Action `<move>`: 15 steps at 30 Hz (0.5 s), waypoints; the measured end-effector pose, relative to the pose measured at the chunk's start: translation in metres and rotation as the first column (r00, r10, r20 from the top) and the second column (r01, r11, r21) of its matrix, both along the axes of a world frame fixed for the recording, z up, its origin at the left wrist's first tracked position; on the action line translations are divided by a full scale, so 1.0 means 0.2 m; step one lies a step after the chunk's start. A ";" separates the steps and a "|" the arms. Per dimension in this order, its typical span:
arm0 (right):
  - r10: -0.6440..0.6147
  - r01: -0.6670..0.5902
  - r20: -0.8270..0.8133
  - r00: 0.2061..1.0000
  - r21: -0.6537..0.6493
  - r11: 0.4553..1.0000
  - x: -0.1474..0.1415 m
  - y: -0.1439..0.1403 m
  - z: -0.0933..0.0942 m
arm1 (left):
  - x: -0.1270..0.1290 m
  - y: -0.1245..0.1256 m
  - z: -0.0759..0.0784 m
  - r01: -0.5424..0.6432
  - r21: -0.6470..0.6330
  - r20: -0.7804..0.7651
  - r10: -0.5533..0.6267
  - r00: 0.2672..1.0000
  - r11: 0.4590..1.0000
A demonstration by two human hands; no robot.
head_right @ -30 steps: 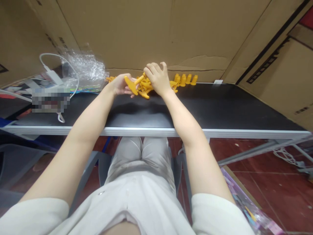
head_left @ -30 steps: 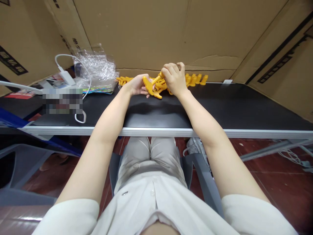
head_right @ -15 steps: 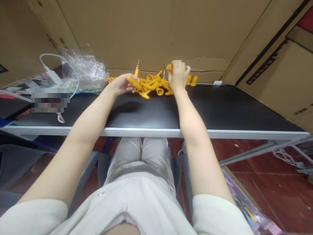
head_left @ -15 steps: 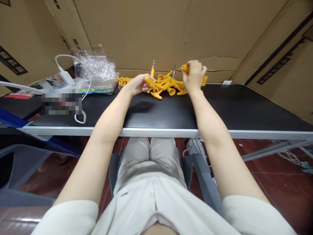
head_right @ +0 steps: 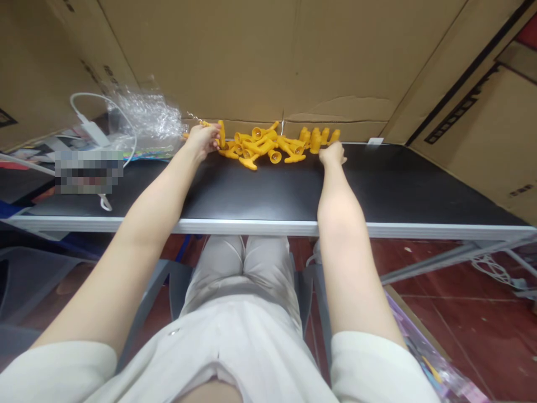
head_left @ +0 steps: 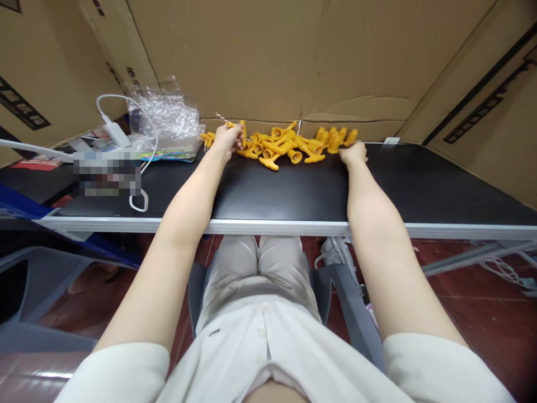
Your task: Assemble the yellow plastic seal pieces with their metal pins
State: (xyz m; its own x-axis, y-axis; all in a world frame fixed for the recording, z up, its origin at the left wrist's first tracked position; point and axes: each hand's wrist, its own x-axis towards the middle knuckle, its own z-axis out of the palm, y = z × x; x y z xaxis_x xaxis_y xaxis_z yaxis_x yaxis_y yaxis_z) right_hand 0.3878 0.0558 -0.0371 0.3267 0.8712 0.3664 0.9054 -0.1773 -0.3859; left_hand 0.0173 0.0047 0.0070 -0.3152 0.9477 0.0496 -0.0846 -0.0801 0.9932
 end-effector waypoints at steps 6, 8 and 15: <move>0.033 -0.046 -0.158 0.987 -0.081 0.996 -0.11 -0.09 0.07 | 0.02 -0.02 0.01 -0.017 -0.043 0.008 0.017 1.000 0.999; 0.078 -0.093 -0.142 0.987 -0.109 0.990 -0.13 -0.11 0.08 | 0.02 -0.03 0.02 -0.014 -0.049 0.003 0.014 1.000 0.999; -0.033 0.018 -0.087 0.996 -0.162 0.987 -0.14 -0.17 0.09 | 0.03 -0.06 0.02 -0.021 -0.049 -0.023 0.020 1.000 0.999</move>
